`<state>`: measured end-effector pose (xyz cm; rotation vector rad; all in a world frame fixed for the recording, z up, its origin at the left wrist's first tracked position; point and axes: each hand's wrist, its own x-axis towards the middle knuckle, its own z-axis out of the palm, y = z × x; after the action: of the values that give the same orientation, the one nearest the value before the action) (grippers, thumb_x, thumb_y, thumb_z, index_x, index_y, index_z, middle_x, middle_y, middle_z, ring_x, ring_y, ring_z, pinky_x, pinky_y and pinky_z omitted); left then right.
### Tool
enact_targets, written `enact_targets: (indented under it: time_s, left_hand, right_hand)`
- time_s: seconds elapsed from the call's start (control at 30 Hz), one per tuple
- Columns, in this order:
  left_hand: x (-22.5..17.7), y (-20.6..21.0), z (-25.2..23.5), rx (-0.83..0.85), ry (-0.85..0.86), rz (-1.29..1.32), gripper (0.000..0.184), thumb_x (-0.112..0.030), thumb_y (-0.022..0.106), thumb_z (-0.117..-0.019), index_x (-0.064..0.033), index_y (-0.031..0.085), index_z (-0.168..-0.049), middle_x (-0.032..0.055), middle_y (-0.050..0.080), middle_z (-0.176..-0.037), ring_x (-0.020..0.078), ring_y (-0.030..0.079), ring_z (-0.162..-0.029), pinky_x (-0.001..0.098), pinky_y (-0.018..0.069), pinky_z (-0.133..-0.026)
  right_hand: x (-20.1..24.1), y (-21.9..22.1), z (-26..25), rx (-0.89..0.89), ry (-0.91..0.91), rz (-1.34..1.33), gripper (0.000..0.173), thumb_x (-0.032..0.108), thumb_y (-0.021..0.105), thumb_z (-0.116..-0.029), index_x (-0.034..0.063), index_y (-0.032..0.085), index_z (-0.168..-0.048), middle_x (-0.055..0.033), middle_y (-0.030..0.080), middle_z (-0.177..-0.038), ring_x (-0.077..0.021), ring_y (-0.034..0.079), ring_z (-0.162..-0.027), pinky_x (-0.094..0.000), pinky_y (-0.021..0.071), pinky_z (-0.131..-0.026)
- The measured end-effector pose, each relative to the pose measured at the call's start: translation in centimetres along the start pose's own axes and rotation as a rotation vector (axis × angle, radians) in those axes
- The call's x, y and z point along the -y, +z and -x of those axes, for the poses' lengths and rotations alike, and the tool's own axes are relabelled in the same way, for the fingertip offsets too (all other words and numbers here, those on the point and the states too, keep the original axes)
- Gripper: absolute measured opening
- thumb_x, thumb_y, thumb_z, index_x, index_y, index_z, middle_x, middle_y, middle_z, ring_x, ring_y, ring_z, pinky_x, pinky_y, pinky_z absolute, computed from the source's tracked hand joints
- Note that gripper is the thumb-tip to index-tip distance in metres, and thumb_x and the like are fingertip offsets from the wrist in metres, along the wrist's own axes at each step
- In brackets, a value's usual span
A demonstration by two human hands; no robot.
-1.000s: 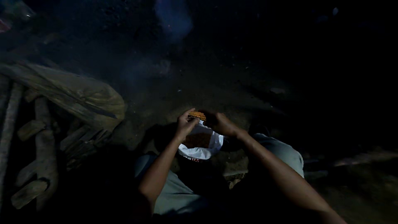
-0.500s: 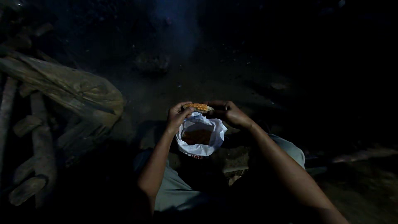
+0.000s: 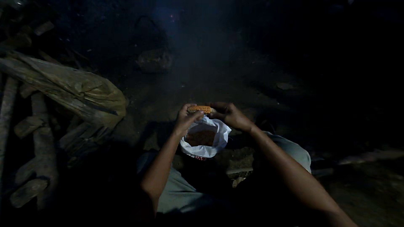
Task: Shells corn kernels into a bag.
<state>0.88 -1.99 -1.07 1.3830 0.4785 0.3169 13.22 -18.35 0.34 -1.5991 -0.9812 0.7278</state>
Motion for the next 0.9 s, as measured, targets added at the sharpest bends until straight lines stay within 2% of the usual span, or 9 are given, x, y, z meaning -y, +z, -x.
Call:
enact_targets:
  time_s: [0.13,0.33,0.4,0.53,0.8,0.9]
  left_hand:
    - [0.2,0.3,-0.1,-0.013,-0.049,0.059,0.042,0.008,0.066,-0.0920,0.0067,0.047,-0.130,0.0156,0.062,-0.111,0.0171,0.069,-0.090,0.0324,0.0605,-0.084]
    - [0.8,0.2,-0.1,0.010,0.028,-0.005,0.043,0.010,0.065,-0.0886,0.0061,0.053,-0.130,0.0175,0.063,-0.113,0.0182,0.067,-0.091,0.0340,0.0592,-0.084]
    - [1.0,0.1,-0.2,0.016,0.048,-0.016,0.042,0.010,0.065,-0.0883,0.0059,0.056,-0.129,0.0179,0.064,-0.115,0.0182,0.068,-0.092,0.0339,0.0595,-0.084]
    - [1.1,0.1,-0.3,0.027,0.014,-0.019,0.045,0.010,0.065,-0.0882,0.0053,0.055,-0.132,0.0188,0.064,-0.119,0.0193,0.067,-0.096,0.0350,0.0588,-0.087]
    - [0.8,0.3,-0.2,0.006,0.008,0.004,0.040,0.006,0.066,-0.0907,0.0063,0.057,-0.130,0.0170,0.064,-0.117,0.0173,0.067,-0.094,0.0330,0.0591,-0.085]
    - [0.8,0.3,-0.2,0.003,0.001,0.002,0.042,0.007,0.067,-0.0893,0.0071,0.056,-0.130,0.0187,0.064,-0.117,0.0193,0.067,-0.096,0.0346,0.0587,-0.087]
  right_hand:
    - [0.0,0.2,0.1,0.011,0.007,0.099,0.040,0.004,0.060,-0.1010,0.0001,0.057,-0.141,-0.0146,0.069,-0.118,-0.0114,0.067,-0.097,-0.0297,0.0549,-0.090]
    - [-0.2,0.4,0.1,0.010,-0.025,0.139,0.039,0.003,0.056,-0.1027,-0.0008,0.056,-0.141,-0.0150,0.070,-0.113,-0.0108,0.068,-0.093,-0.0283,0.0558,-0.089]
    - [-0.4,0.4,0.0,0.016,-0.027,0.144,0.039,0.004,0.055,-0.1034,0.0003,0.056,-0.142,-0.0157,0.069,-0.116,-0.0125,0.069,-0.096,-0.0302,0.0554,-0.091]
    - [-0.5,0.5,0.0,0.016,-0.021,0.125,0.038,0.003,0.054,-0.1035,-0.0007,0.056,-0.141,-0.0148,0.070,-0.113,-0.0098,0.068,-0.093,-0.0277,0.0558,-0.089]
    - [-0.6,0.6,-0.1,0.011,-0.016,0.130,0.040,0.004,0.055,-0.1034,0.0004,0.055,-0.144,-0.0151,0.069,-0.118,-0.0118,0.069,-0.098,-0.0294,0.0554,-0.092]
    - [-0.4,0.7,0.0,0.024,-0.013,0.112,0.040,0.003,0.055,-0.1037,-0.0005,0.054,-0.144,-0.0151,0.068,-0.122,-0.0108,0.068,-0.102,-0.0283,0.0542,-0.094]
